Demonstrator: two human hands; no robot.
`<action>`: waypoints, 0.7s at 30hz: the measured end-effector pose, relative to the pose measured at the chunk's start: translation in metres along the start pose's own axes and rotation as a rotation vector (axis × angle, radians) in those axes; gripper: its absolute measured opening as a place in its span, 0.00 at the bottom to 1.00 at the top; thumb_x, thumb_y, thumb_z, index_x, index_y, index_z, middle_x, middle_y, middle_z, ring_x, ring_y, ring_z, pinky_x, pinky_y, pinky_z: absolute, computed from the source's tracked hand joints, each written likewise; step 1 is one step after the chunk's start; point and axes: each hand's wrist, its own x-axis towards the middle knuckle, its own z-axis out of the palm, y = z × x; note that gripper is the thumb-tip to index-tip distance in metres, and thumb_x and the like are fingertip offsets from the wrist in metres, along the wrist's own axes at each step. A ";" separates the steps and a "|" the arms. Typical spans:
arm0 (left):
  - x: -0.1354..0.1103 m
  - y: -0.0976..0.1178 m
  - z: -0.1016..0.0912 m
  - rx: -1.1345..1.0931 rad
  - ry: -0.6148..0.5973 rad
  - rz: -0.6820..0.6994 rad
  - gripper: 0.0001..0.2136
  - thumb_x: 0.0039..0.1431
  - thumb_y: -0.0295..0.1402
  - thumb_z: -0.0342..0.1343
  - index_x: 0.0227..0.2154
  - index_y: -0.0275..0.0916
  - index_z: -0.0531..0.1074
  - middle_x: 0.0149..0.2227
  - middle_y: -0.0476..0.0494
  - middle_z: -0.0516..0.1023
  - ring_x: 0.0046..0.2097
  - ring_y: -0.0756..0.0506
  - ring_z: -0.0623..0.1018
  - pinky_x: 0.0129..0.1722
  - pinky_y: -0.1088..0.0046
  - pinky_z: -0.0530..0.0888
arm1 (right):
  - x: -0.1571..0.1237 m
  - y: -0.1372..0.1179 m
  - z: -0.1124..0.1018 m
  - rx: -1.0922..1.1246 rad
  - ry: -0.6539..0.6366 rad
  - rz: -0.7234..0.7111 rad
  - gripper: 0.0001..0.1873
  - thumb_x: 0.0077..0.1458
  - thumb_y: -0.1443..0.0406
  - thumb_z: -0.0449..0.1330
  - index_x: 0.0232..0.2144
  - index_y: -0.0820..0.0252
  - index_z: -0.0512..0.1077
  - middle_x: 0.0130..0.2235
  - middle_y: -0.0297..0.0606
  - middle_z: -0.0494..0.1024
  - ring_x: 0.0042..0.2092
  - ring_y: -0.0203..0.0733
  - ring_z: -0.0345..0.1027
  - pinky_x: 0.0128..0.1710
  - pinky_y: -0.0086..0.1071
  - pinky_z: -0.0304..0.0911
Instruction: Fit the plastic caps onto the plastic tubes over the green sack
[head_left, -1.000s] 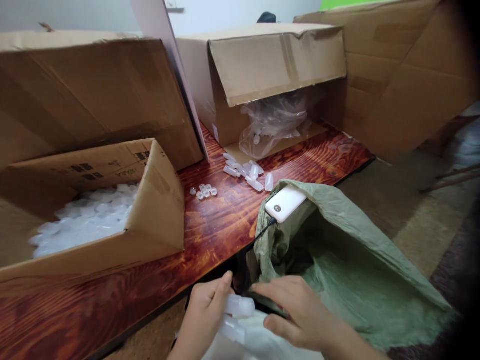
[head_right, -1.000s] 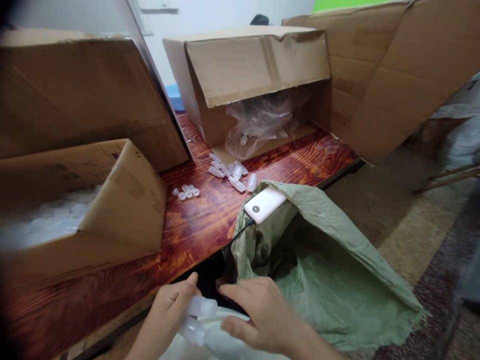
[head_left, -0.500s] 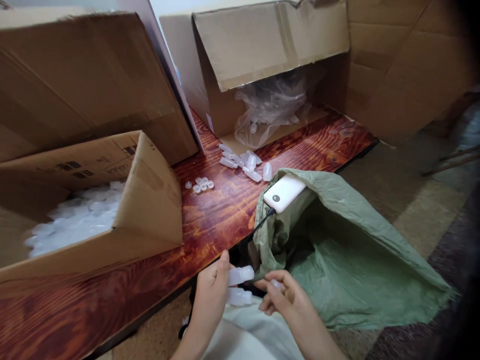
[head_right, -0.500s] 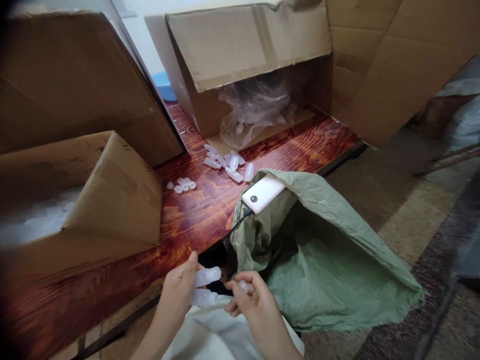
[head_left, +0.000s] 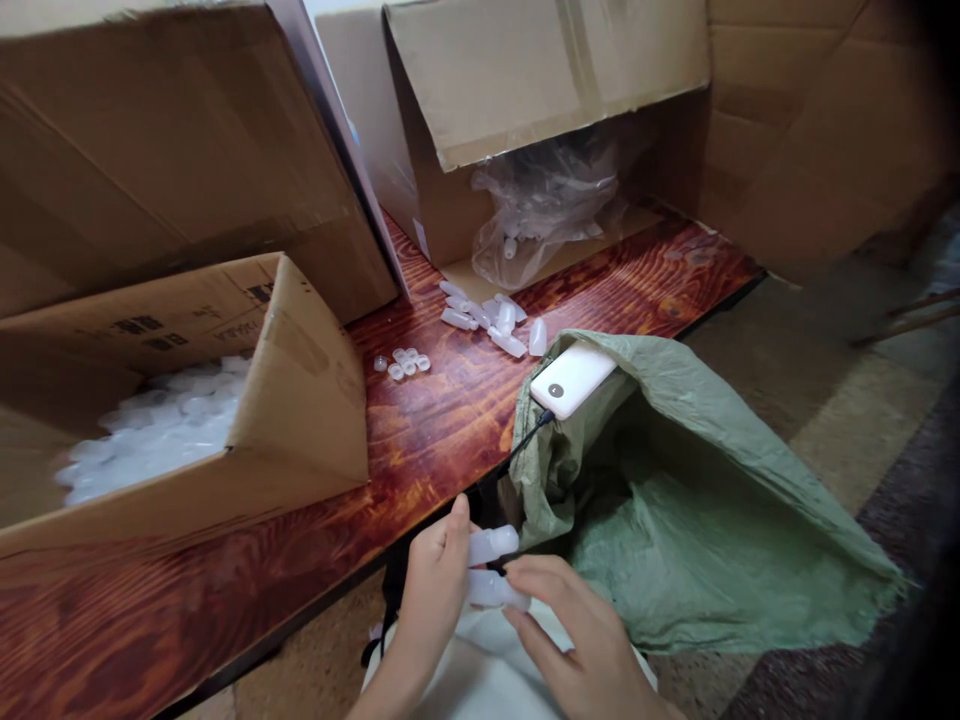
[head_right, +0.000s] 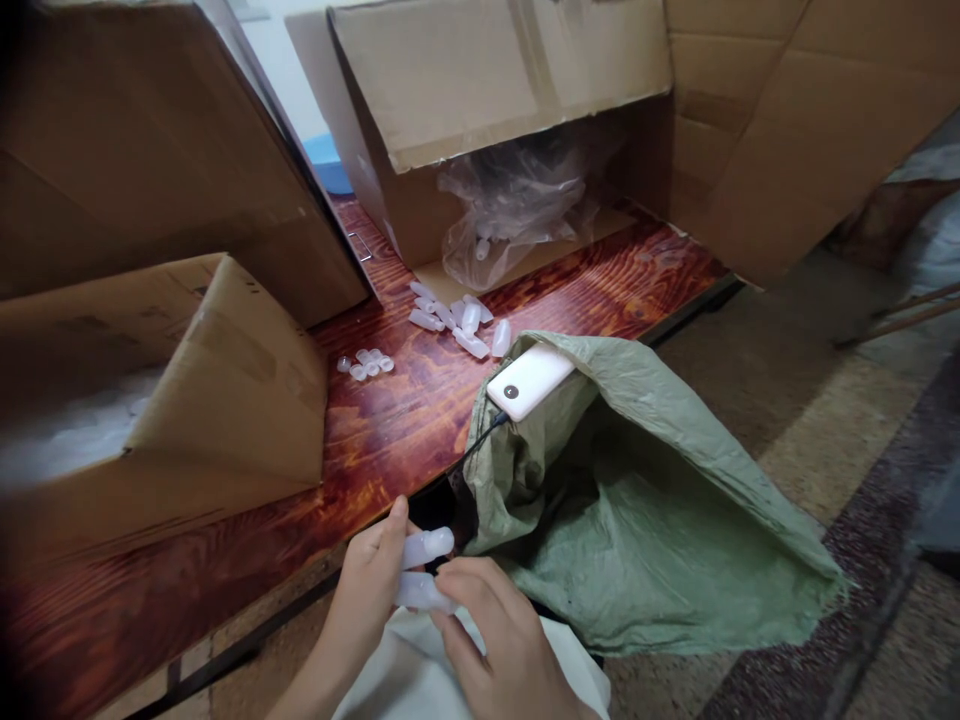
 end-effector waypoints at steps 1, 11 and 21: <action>0.000 0.001 0.000 0.003 -0.010 -0.007 0.31 0.53 0.64 0.48 0.21 0.35 0.65 0.19 0.49 0.65 0.19 0.51 0.66 0.16 0.78 0.63 | 0.000 0.001 -0.002 -0.002 -0.027 -0.013 0.17 0.61 0.73 0.56 0.50 0.53 0.65 0.47 0.38 0.74 0.49 0.37 0.70 0.51 0.27 0.65; -0.004 0.003 0.003 0.133 -0.093 0.005 0.32 0.55 0.65 0.43 0.20 0.35 0.64 0.19 0.49 0.64 0.20 0.51 0.66 0.16 0.78 0.63 | 0.003 0.004 -0.012 -0.213 -0.244 0.281 0.26 0.68 0.51 0.45 0.24 0.58 0.67 0.23 0.33 0.71 0.24 0.37 0.66 0.24 0.30 0.57; -0.002 0.002 0.005 0.304 -0.141 0.125 0.30 0.62 0.59 0.38 0.18 0.37 0.59 0.19 0.50 0.59 0.24 0.52 0.61 0.24 0.75 0.57 | -0.016 0.010 -0.036 -0.334 -0.400 0.059 0.29 0.66 0.46 0.41 0.50 0.56 0.71 0.30 0.38 0.78 0.30 0.44 0.73 0.28 0.33 0.63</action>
